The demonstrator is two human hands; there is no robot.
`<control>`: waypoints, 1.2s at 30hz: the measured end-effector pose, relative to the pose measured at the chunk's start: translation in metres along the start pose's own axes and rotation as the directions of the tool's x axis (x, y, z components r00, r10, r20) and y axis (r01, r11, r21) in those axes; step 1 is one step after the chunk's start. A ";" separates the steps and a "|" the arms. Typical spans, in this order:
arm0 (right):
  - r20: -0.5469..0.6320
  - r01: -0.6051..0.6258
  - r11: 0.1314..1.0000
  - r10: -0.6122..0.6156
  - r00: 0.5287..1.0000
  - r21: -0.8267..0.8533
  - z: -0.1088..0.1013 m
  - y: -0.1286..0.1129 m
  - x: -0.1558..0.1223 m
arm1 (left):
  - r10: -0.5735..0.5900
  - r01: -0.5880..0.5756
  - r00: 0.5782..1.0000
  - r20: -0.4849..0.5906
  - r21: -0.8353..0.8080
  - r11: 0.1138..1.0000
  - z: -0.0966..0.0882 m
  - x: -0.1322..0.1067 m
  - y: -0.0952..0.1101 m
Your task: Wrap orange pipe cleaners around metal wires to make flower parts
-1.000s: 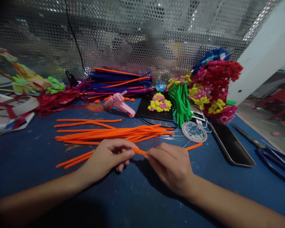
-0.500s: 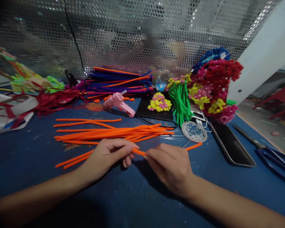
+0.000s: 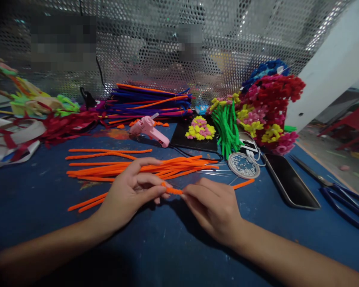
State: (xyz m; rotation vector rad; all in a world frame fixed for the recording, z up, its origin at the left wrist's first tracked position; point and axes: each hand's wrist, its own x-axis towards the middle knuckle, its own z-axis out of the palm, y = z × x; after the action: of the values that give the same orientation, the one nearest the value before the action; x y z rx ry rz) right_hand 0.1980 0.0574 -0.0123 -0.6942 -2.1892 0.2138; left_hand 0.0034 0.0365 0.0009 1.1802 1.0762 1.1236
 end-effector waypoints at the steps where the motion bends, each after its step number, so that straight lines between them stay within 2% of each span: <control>1: -0.001 -0.008 1.000 0.008 1.000 0.005 0.000 0.000 0.000 | -0.031 0.031 1.000 0.005 0.012 0.999 -0.001 0.001 0.000; 5: 0.001 -0.042 0.999 0.042 0.999 0.031 0.000 0.002 -0.001 | -0.135 0.134 0.989 0.056 0.024 0.991 -0.004 0.008 -0.002; 13: -0.007 -0.023 0.999 0.023 1.000 0.025 0.001 0.002 -0.001 | -0.100 0.097 0.993 0.065 0.038 0.995 -0.006 0.009 -0.004; 20: 0.004 -0.024 0.999 0.024 1.000 0.037 0.000 0.002 -0.001 | -0.161 0.162 0.987 0.020 -0.102 0.981 -0.004 0.010 -0.004; 25: 0.025 -0.053 0.995 0.051 0.998 0.079 0.001 0.002 -0.001 | -0.104 0.102 0.995 -0.011 -0.089 0.991 -0.005 0.008 -0.004; 31: 0.103 -0.254 0.948 0.238 0.966 0.190 0.002 0.006 0.001 | -0.008 0.005 0.999 -0.053 -0.053 0.999 -0.005 0.007 -0.006; 36: 0.106 -0.206 0.964 0.191 0.976 0.168 0.002 0.008 0.001 | -0.042 0.042 0.999 -0.013 -0.047 0.998 -0.006 0.007 -0.007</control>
State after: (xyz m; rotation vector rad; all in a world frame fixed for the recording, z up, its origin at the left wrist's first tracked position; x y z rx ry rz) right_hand 0.1992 0.0651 -0.0165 -0.8157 -2.1502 0.5478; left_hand -0.0007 0.0443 -0.0070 1.1100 1.0750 1.1200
